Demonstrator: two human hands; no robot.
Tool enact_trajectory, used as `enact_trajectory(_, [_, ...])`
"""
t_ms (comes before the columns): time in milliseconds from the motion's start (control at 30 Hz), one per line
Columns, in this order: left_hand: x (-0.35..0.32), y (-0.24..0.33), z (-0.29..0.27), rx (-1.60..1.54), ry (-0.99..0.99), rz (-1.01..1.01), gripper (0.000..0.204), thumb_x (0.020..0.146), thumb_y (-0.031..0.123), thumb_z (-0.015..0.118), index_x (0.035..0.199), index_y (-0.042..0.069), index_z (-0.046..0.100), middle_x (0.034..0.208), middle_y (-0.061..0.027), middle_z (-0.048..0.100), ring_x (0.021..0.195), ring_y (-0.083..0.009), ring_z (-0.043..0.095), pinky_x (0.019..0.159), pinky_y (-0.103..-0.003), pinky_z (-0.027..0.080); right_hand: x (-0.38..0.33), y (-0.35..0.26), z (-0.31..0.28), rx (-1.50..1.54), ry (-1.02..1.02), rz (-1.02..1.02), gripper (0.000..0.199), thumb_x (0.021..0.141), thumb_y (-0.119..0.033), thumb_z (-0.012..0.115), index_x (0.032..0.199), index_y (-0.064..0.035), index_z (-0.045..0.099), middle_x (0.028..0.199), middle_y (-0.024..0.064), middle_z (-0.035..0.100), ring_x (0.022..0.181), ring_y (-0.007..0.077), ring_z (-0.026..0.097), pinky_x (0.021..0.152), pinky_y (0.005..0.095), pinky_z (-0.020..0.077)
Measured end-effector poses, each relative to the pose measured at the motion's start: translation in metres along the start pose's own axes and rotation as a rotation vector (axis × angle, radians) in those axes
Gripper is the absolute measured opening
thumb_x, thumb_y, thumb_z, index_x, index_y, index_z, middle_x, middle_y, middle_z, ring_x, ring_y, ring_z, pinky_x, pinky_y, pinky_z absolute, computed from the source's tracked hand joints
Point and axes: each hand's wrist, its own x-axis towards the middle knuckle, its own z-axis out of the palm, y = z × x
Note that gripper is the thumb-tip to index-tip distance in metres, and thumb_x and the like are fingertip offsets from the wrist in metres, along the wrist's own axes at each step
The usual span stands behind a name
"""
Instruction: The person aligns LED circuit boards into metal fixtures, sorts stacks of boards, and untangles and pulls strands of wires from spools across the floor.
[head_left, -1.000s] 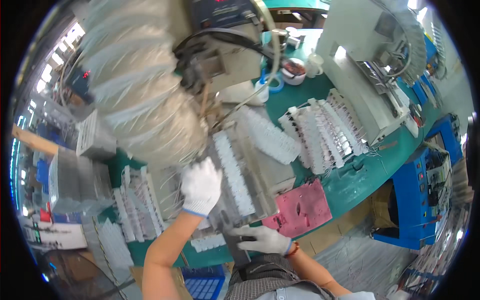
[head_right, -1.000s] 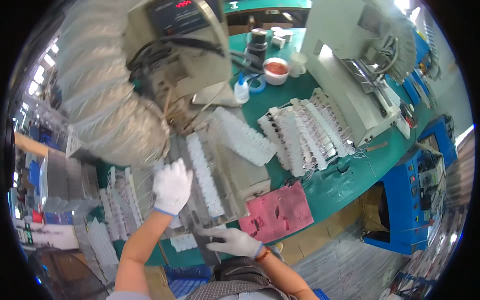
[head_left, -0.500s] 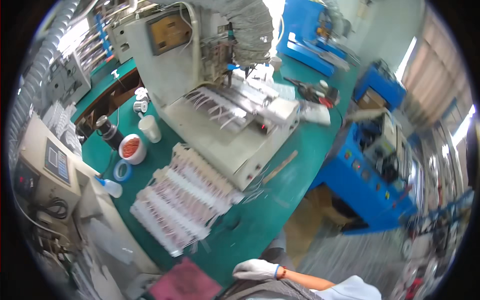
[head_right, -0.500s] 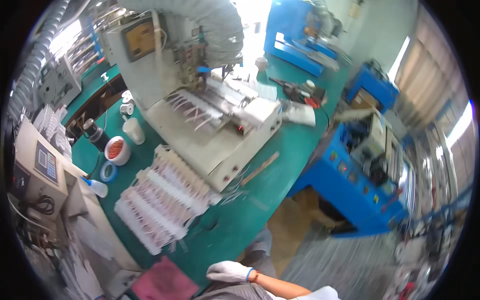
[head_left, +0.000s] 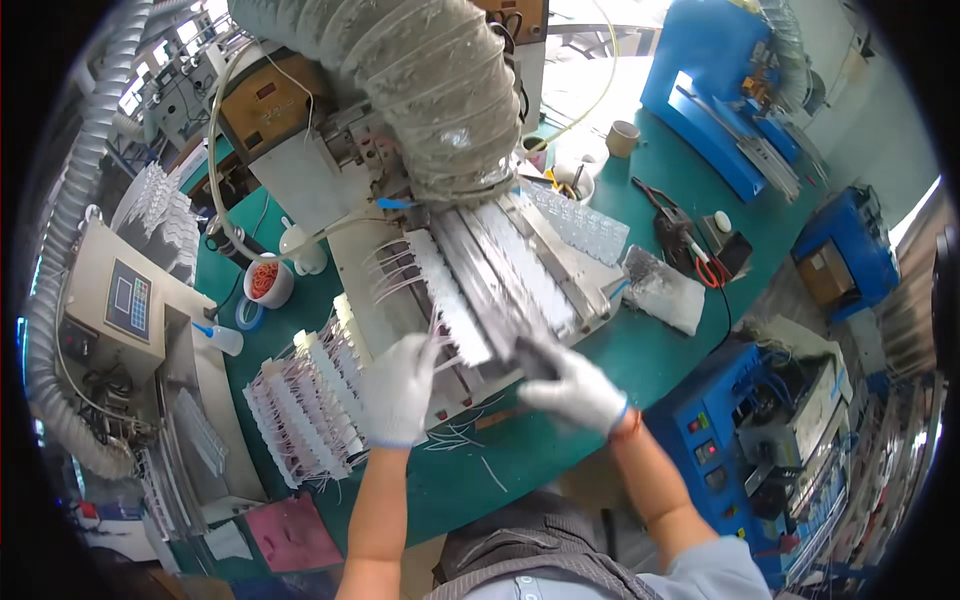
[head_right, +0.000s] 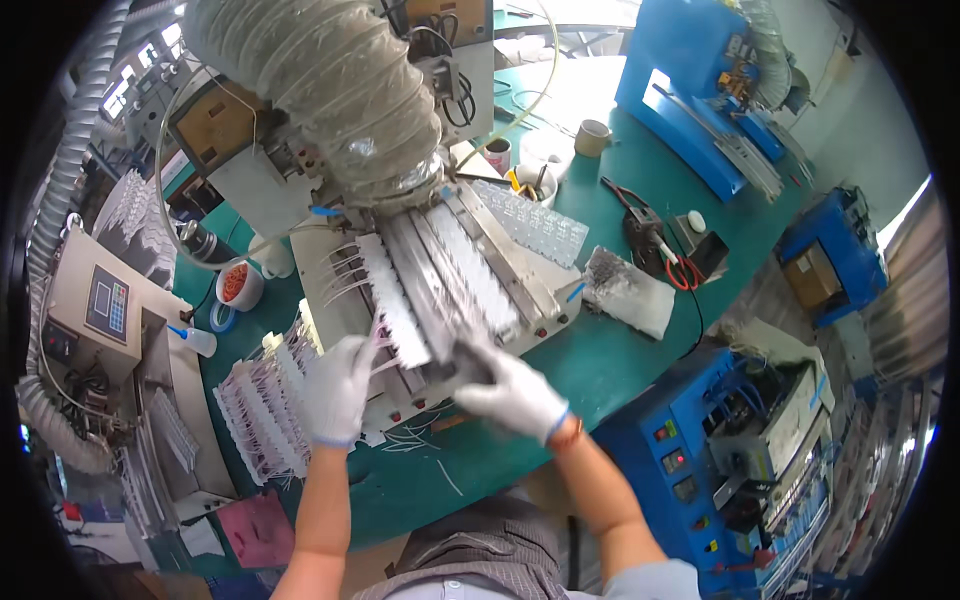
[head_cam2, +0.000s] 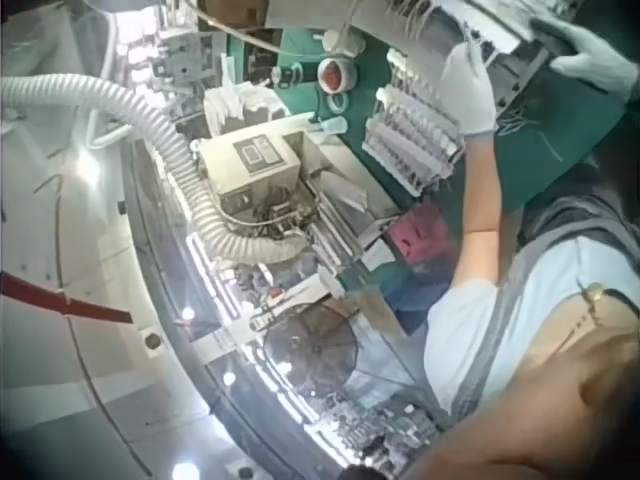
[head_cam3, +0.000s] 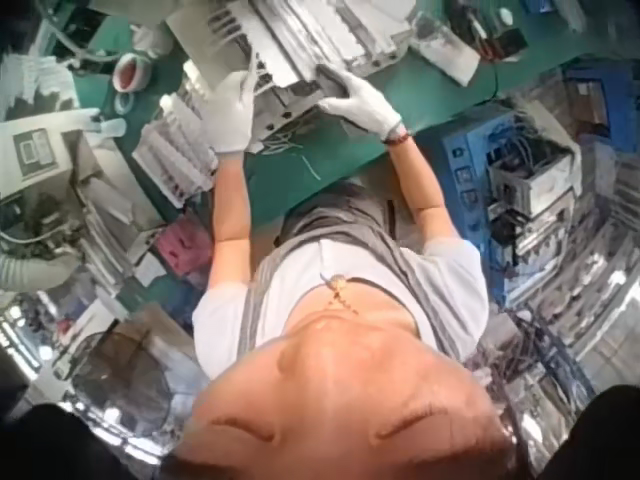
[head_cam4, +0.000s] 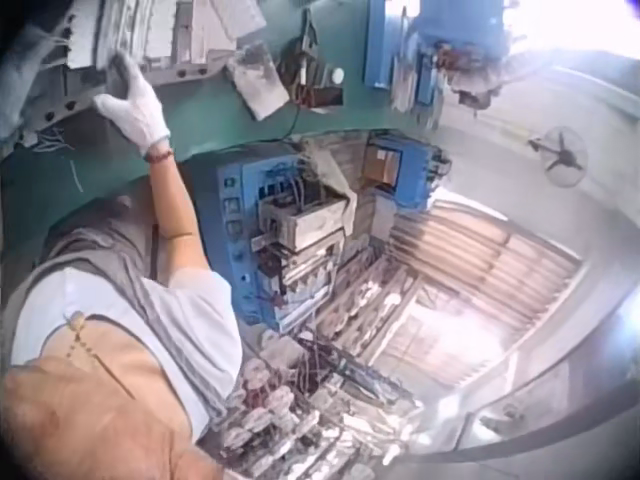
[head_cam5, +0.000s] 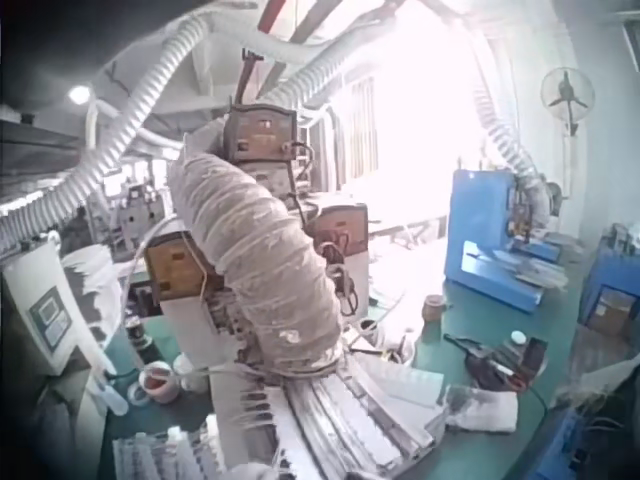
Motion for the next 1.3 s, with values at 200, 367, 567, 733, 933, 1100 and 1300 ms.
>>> enact_trajectory(200, [-0.028, -0.017, 0.028, -0.026, 0.410, 0.394, 0.058, 0.086, 0.031, 0.054, 0.131, -0.004, 0.040, 0.135, -0.0281, 0.037, 0.127, -0.0432, 0.034, 0.105, -0.042, 0.030, -0.064, -0.024, 0.086, 0.077, -0.055, 0.212, 0.074, 0.075, -0.032, 0.070, 0.138, -0.0090, 0.037, 0.122, 0.0229, 0.053, 0.112, 0.0312, 0.054, 0.094, 0.0346, 0.0408])
enact_trajectory(367, [0.003, -0.039, 0.073, 0.287, 0.323, 0.311, 0.051, 0.089, 0.025, 0.049, 0.130, -0.003, 0.042, 0.136, -0.0250, 0.038, 0.129, -0.0405, 0.033, 0.108, -0.043, 0.027, -0.101, 0.016, 0.054, 0.982, 0.053, -0.010, 0.075, 0.074, -0.012, 0.068, 0.139, -0.0024, 0.032, 0.130, 0.0109, 0.048, 0.068, 0.0172, 0.056, 0.058, 0.0288, 0.0458])
enact_trajectory(567, [0.000, -0.014, 0.072, 0.490, 0.376, 0.490, 0.036, 0.086, 0.030, 0.051, 0.116, 0.011, 0.059, 0.114, -0.0135, 0.054, 0.112, -0.0283, 0.047, 0.106, -0.045, 0.028, -0.098, 0.122, -0.031, 2.004, -0.477, -0.294, 0.038, 0.081, -0.040, 0.062, 0.090, -0.0037, 0.057, 0.078, 0.0029, 0.056, 0.044, 0.0059, 0.038, 0.036, 0.0174, 0.0320])
enact_trajectory(733, [0.008, 0.017, 0.079, 0.699, 0.327, 0.657, 0.036, 0.082, 0.032, 0.056, 0.112, 0.013, 0.061, 0.092, -0.0049, 0.057, 0.085, -0.0226, 0.052, 0.096, -0.045, 0.035, -0.127, 0.241, -0.079, 0.731, 0.398, 0.749, 0.042, 0.090, -0.048, 0.046, 0.096, -0.0093, 0.062, 0.079, 0.0103, 0.061, 0.063, 0.0247, 0.059, 0.060, 0.0371, 0.0491])
enact_trajectory(933, [0.035, 0.013, 0.068, 0.842, 0.354, 0.253, 0.025, 0.081, 0.030, 0.057, 0.097, 0.013, 0.063, 0.077, -0.0066, 0.056, 0.079, -0.0243, 0.052, 0.076, -0.041, 0.040, 0.079, 0.065, -0.163, -0.532, 0.626, -0.136, 0.030, 0.082, -0.022, 0.060, 0.108, -0.0069, 0.060, 0.098, 0.0162, 0.058, 0.089, 0.0329, 0.057, 0.076, 0.0403, 0.0457])
enact_trajectory(1100, [0.075, 0.019, 0.060, 0.805, 0.420, 0.417, 0.020, 0.074, 0.021, 0.061, 0.092, 0.013, 0.066, 0.074, -0.0031, 0.056, 0.078, -0.0234, 0.052, 0.076, -0.039, 0.041, 0.215, 0.047, -0.177, -1.054, 0.384, -0.269, 0.040, 0.070, -0.035, 0.068, 0.102, -0.0105, 0.063, 0.098, 0.0173, 0.059, 0.088, 0.0320, 0.060, 0.073, 0.0401, 0.0495])
enact_trajectory(1300, [0.068, 0.042, 0.069, 0.781, 0.616, 0.297, 0.031, 0.073, 0.025, 0.066, 0.102, 0.013, 0.064, 0.102, -0.0080, 0.056, 0.097, -0.0282, 0.051, 0.088, -0.044, 0.040, 0.211, 0.054, -0.184, -0.783, 0.599, -0.519, 0.032, 0.072, -0.036, 0.065, 0.087, -0.0074, 0.066, 0.083, 0.0133, 0.063, 0.080, 0.0310, 0.062, 0.073, 0.0407, 0.0492])
